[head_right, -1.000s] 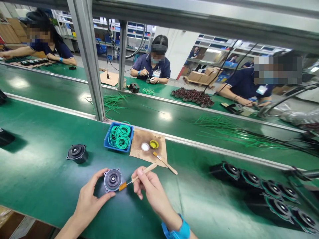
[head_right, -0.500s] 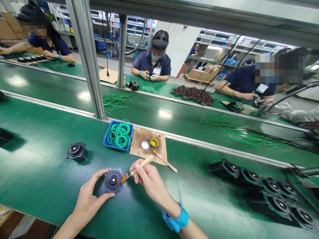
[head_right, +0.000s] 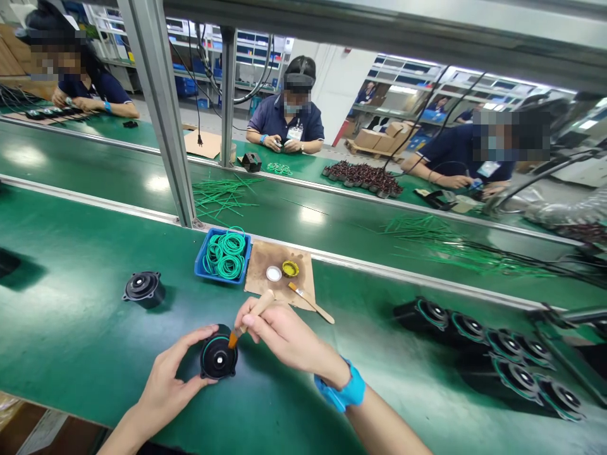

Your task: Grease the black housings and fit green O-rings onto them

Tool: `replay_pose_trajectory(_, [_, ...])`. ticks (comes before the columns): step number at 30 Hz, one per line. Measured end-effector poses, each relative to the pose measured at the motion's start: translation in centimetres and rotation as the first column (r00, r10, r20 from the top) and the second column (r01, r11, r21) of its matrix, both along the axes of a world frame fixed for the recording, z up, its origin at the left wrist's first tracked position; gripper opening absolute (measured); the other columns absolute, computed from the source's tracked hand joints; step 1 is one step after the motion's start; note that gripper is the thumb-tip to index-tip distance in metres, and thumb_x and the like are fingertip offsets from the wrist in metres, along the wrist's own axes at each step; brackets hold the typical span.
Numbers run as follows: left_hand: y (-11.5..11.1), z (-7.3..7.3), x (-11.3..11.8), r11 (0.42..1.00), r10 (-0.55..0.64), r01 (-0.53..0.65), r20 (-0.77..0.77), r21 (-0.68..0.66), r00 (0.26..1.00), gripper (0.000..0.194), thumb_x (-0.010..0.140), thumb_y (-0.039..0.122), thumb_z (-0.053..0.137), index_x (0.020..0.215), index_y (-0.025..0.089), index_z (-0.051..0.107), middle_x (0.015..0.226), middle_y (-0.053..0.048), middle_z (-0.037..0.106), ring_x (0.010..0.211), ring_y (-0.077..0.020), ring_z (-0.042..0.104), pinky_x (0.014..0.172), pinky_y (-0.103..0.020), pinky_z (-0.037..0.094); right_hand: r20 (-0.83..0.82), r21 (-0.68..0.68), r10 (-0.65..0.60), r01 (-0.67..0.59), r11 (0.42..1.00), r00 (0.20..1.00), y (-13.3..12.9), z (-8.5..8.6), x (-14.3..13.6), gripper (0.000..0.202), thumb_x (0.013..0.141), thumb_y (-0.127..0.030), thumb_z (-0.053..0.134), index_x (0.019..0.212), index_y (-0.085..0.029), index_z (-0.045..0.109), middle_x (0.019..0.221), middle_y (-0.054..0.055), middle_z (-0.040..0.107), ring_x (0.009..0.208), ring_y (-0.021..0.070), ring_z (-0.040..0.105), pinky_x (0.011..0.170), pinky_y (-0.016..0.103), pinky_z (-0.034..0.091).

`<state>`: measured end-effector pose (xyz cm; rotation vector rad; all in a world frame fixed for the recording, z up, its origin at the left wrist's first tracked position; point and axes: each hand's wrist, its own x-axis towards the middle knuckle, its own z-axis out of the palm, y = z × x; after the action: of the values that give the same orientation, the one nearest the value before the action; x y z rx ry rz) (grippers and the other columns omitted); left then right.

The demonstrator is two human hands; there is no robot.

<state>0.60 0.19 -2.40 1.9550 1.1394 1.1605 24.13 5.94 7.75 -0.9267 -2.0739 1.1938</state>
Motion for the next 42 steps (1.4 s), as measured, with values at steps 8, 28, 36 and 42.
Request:
replay_pose_trajectory(8, [-0.2,0.5,0.9,0.991,0.0,0.0,-0.003,0.136,1.0,0.044,0.083,0.022,0.073,0.123,0.023,0.056,0.118,-0.009,0.073,0.11,-0.0223,0.07,0.095,-0.033,0.058,-0.062,0.029,-0.2,0.202,0.979,0.978,-1.3,0.8,-0.6,0.051,0.102,-0.047,0.043,0.065,-0.018,0.062,0.072,0.005,0.066,0.057,0.0123,0.06,0.053,0.024,0.049])
replay_pose_trajectory(28, [-0.6,0.7,1.3,0.96,0.018,0.001,-0.065,0.28,0.998,0.036,0.087,0.016,0.065,0.122,0.017,0.055,0.114,-0.013,0.071,0.109,-0.0241,0.068,0.095,-0.036,0.057,-0.088,0.304,-0.387,0.394,0.867,0.918,-4.1,-0.5,-2.4,0.047,0.1,-0.031,0.051,0.057,-0.02,0.063,0.06,0.004,0.069,0.055,0.0155,0.067,0.054,0.025,0.05])
replay_pose_trajectory(36, [-0.8,1.0,1.4,0.964,0.054,-0.029,-0.087,0.263,0.995,0.038,0.087,0.018,0.066,0.123,0.019,0.053,0.111,-0.011,0.071,0.106,-0.0242,0.067,0.092,-0.036,0.057,-0.02,0.457,-0.207,0.193,0.868,0.978,-5.2,-0.2,-2.9,0.024,0.098,-0.015,0.048,0.078,-0.022,0.058,0.071,0.002,0.069,0.055,0.013,0.06,0.054,0.025,0.046])
replay_pose_trajectory(42, [-0.7,1.4,1.2,0.962,0.082,-0.053,-0.1,0.268,0.992,0.038,0.087,0.019,0.066,0.123,0.02,0.054,0.109,-0.012,0.07,0.102,-0.0237,0.068,0.088,-0.035,0.058,0.181,0.563,-0.069,-0.046,0.825,0.981,-6.1,-0.3,-2.7,0.016,0.096,-0.016,0.044,0.091,-0.02,0.058,0.068,0.004,0.064,0.057,0.0167,0.051,0.057,0.03,0.042])
